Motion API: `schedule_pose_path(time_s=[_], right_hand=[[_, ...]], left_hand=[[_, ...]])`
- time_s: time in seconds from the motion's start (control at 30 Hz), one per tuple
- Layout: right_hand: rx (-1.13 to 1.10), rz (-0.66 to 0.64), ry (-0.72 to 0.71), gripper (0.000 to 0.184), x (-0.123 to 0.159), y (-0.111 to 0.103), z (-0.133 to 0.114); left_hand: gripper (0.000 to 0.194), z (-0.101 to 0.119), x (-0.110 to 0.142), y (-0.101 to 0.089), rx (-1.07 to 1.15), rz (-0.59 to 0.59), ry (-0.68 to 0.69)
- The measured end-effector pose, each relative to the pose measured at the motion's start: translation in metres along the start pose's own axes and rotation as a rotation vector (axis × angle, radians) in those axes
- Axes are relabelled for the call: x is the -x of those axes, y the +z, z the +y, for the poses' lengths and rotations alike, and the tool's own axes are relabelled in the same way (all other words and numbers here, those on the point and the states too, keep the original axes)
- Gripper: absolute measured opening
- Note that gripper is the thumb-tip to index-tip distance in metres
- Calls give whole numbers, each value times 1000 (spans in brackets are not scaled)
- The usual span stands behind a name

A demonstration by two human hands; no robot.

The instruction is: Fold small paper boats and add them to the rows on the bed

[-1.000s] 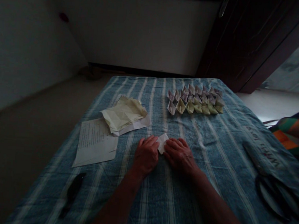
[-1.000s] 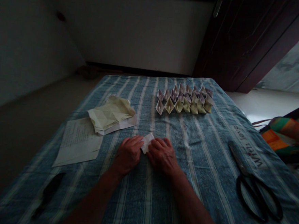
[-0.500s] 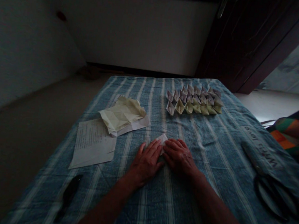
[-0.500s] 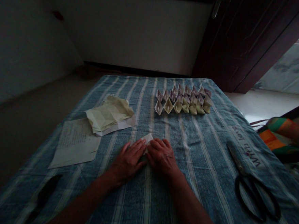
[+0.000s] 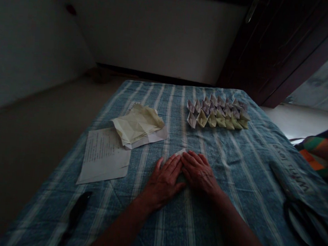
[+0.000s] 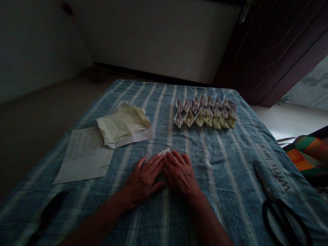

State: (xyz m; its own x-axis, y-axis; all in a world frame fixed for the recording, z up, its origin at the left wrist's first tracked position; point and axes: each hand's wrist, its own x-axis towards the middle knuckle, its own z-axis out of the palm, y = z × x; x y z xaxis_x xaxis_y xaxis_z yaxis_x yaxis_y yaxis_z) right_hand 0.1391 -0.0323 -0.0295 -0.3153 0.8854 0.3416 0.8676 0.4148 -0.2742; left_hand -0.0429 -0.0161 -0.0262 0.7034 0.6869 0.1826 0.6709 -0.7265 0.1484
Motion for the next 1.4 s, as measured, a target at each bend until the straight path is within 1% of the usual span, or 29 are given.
schedule_pose_path(time_s=[0.2,0.4,0.67,0.97,1.17,1.3,1.4], right_hand=[[1,25,7,32,-2,1,2],[26,-16,29,33,-9,0,0],[16,-16,51,33,-11,1,-1],[41,-30,78,38,-12,3,0],[62,34,133,38,-6,1,8],[67,70,98,36,0,-6,11],[72,64,48,32,3,-8,11]], left_hand=[[59,-1,0,-1,44,-3,-1],[56,0,0,-4,81,-19,-5],[56,1,1,-2,79,56,-47],[54,0,-1,-3,59,28,-46],[56,0,-1,-3,69,45,-59],[56,0,-1,-5,79,46,-61],[55,0,-2,-7,84,43,-61]])
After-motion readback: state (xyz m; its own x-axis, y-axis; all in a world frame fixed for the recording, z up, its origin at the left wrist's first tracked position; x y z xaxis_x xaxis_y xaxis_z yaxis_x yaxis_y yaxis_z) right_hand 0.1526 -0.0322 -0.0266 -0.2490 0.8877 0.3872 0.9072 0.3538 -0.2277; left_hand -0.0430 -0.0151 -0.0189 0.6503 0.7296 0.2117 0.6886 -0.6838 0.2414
